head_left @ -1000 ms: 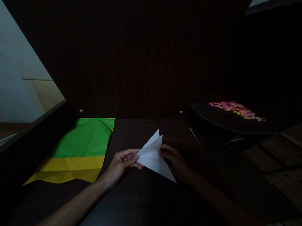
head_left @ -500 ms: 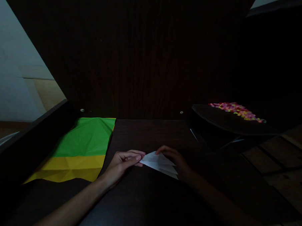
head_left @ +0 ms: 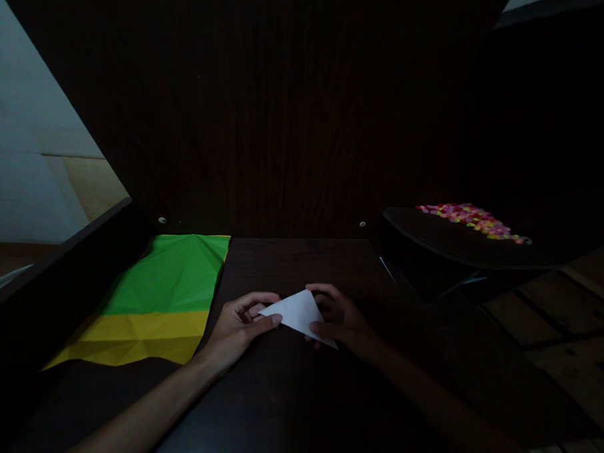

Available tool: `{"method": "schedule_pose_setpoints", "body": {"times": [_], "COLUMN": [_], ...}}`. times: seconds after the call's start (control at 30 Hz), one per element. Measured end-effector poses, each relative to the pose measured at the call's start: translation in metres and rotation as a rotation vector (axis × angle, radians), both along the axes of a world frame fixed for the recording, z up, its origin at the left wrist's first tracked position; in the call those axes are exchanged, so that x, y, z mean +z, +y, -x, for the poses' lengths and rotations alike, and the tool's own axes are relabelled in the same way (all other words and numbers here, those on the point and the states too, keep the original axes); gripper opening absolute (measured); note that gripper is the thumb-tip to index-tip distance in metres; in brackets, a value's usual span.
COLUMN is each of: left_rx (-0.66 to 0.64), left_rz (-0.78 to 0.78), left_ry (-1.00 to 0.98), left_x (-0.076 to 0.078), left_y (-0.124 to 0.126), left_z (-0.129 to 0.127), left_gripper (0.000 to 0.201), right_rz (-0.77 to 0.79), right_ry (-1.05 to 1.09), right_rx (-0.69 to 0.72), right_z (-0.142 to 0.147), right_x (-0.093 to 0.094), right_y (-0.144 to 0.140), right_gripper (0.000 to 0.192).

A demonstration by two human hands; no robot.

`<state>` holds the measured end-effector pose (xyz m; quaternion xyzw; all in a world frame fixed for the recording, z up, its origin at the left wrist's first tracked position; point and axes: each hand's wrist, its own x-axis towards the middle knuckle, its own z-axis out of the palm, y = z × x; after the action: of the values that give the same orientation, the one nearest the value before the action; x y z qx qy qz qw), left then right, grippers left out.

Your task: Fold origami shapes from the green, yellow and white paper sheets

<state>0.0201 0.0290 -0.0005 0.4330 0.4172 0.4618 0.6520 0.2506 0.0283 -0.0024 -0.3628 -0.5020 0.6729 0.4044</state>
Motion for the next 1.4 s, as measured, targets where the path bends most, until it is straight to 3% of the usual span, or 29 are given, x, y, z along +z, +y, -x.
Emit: {"method": "schedule_pose_setpoints", "body": {"times": [0.17, 0.3, 0.53, 0.73, 0.87, 1.0, 1.17, 1.4], "left_rx": [0.046, -0.091, -0.327, -0.352, -0.287, -0.234, -0.250, -0.288], "left_rz": [-0.052, -0.054, -0.068, -0.053, -0.009, 0.045, 0.080, 0.166], "left_ry": [0.012, 0.027, 0.151, 0.168, 0.101, 0.022, -0.026, -0.074], "left_x": [0.001, 0.004, 0.009, 0.007, 0.010, 0.012, 0.012, 0.009], "left_y": [0.000, 0.000, -0.008, -0.007, -0.005, -0.007, -0.015, -0.023], "left_z": [0.000, -0.001, -0.006, -0.005, -0.004, -0.007, -0.015, -0.023], "left_gripper": [0.047, 0.048, 0.029, 0.034, 0.039, 0.036, 0.034, 0.034], "right_rz": [-0.139, -0.243, -0.340, -0.257, -0.234, -0.158, -0.094, -0.103], "right_ry": [-0.085, -0.168, -0.258, -0.134, -0.015, 0.058, -0.091, -0.205], "right_rx": [-0.130, -0.201, -0.223, -0.259, -0.234, -0.194, -0.168, -0.276], "right_z": [0.001, -0.001, 0.002, 0.004, 0.005, 0.009, 0.019, 0.035], "right_x": [-0.008, -0.008, -0.004, -0.007, -0.008, -0.004, 0.000, 0.003], "right_y": [0.004, 0.003, -0.006, -0.006, -0.002, -0.004, -0.012, -0.024], "right_gripper": [0.069, 0.060, 0.043, 0.047, 0.041, 0.053, 0.050, 0.060]}}
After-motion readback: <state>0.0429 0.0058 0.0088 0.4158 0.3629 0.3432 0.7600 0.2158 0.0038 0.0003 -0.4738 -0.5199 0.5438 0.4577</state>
